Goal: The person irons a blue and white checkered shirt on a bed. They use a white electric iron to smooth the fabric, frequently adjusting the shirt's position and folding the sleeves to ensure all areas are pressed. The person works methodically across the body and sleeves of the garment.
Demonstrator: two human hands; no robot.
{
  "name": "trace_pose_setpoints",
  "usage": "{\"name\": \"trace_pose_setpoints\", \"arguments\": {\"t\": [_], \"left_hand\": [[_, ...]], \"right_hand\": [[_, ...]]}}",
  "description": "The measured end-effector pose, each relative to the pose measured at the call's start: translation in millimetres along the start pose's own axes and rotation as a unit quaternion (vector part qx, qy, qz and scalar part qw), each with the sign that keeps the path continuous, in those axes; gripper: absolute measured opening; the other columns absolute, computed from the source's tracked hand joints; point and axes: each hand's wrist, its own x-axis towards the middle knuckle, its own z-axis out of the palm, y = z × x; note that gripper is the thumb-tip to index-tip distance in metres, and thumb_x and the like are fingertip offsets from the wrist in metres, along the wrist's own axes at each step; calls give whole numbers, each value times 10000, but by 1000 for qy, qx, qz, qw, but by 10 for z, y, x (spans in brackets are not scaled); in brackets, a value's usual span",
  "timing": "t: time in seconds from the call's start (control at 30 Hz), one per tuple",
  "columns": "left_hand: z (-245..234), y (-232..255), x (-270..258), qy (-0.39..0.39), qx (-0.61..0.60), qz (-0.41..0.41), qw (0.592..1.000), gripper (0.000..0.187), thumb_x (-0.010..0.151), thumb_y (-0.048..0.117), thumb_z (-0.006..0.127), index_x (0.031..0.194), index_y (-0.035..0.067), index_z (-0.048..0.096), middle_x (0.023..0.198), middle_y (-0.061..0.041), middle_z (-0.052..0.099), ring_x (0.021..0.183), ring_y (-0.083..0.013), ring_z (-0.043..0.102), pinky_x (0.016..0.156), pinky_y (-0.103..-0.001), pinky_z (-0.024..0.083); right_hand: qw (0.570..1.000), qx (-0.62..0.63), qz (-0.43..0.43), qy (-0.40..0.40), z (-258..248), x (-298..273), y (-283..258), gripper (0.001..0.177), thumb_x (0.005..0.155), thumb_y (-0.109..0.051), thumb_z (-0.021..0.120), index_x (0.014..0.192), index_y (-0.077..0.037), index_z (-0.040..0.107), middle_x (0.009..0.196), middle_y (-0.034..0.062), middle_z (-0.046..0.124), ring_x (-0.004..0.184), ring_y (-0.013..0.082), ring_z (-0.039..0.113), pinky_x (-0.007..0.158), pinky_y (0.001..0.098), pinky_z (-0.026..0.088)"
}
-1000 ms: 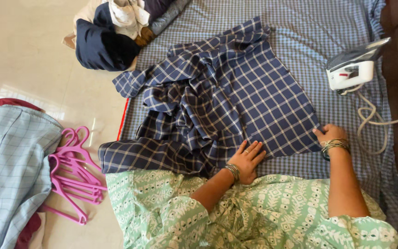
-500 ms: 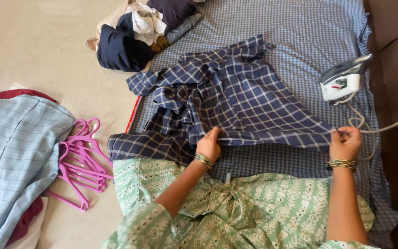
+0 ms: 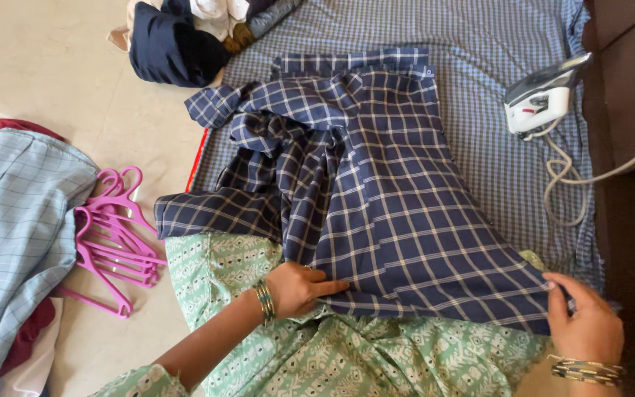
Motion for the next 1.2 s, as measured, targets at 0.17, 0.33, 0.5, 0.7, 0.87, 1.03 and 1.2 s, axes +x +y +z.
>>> {"name": "trace_pose_setpoints", "arguments": {"t": [0.17,0.33,0.5,0.7,0.87,1.03,1.2], "left_hand": [[-223,205,-53,-79,29,25,996,708,728,501,748,1313,118,645,948,-125,688,860,-317,671,726,-454,546],[-542,88,339,75,-35,49,995,591,877,557,644,1279,126,685,1028,-89,685,979,-261,644,849,-444,504],[-100,-354,1589,136,31,-15,990,513,1036,436,440,1461,162,527,1388,-118,582,1325,-308,511,1094,-549,364],[657,-959,2114,-146,90,-169,971,659,1035,599,300,1617,339,133,1710,-110,6,1573,-296,8,1220,-644,3],[1068,-1154,1992,-105,104,-154,977,693,1021,585,335,1630,355,100,1718,-86,-76,1582,-264,-59,1217,-641,-39],[1105,-1178,1983,-85,81,-155,981,696,1009,591,346,1629,376,115,1723,-61,-52,1583,-253,-49,1216,-644,-49],[1105,-1220,1974,-65,64,-152,984,672,1012,615,334,1619,402,140,1731,-44,-26,1586,-239,-25,1231,-634,-44]], "right_hand": [[961,-202,-13,-189,53,36,-54,586,854,-536,736,1382,-288,690,1189,124,699,1034,258,703,913,408,587],[970,-75,-173,-155,107,445,-737,514,916,-464,619,1376,-237,642,1405,115,617,1244,303,606,1063,487,475],[916,-65,-305,-255,951,1048,-1600,692,909,-479,613,1519,-195,449,1565,191,400,1411,376,410,1079,530,369],[895,-157,-139,-394,1819,2092,-1178,770,896,-610,607,1535,-207,452,1545,158,495,1400,352,521,1144,507,441],[978,178,17,108,2010,3433,-13,716,870,-247,917,1372,47,501,1083,165,714,913,283,683,827,422,560],[908,406,66,79,2268,4037,120,774,897,-104,810,1516,-21,353,1307,169,636,1040,208,662,846,381,538],[836,481,-208,165,2417,4386,67,608,1049,59,608,1597,45,346,1563,210,566,1462,305,656,1200,407,517]]}}
